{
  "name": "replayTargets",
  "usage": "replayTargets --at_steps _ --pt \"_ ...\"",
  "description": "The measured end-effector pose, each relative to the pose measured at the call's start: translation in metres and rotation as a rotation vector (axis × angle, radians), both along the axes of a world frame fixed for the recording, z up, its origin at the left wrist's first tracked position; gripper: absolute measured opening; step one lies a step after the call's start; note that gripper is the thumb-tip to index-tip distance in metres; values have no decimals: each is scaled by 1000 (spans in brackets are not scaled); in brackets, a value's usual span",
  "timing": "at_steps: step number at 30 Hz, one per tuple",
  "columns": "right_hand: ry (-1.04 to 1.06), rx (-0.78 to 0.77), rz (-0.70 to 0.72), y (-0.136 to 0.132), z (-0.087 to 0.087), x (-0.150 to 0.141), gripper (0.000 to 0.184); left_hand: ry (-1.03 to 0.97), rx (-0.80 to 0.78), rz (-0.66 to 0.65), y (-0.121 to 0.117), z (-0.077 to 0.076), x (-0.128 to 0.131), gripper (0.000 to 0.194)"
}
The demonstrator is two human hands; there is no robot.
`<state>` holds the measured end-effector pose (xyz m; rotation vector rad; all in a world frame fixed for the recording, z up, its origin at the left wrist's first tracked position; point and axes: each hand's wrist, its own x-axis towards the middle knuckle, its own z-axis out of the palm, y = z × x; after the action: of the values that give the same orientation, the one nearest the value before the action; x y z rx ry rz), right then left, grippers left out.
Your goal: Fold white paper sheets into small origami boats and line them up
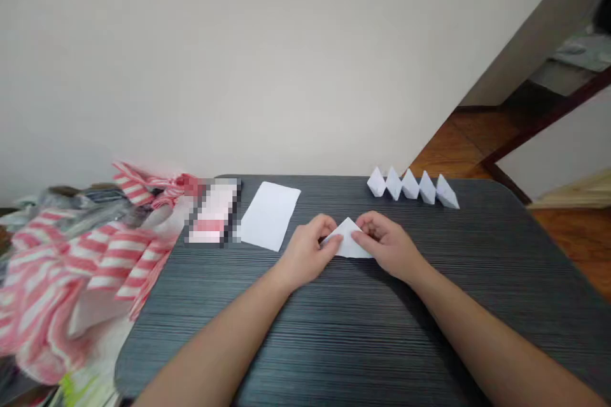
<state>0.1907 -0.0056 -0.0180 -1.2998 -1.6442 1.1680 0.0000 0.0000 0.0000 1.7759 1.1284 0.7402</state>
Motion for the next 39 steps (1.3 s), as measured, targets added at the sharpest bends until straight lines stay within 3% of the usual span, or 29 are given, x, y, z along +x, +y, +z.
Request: replayTargets --at_steps 7,13,22,26,34,39 --pt "-170 27 53 -2 5 2 22 4 -56 -64 1 1 0 22" --pt "-233 90 95 -3 11 2 23 101 13 -69 3 3 -1 30" --pt "-317 150 141 -3 17 0 24 52 -38 -91 4 1 -1 29" --pt "-324 156 168 -3 17 -2 24 78 8 -68 5 1 -1 32" --pt "-236 -68 167 -5 17 -1 24 31 -68 13 6 -5 -2 33" --pt "-180 -72 67 -4 17 1 23 -1 -129 -22 5 -4 -1 29"
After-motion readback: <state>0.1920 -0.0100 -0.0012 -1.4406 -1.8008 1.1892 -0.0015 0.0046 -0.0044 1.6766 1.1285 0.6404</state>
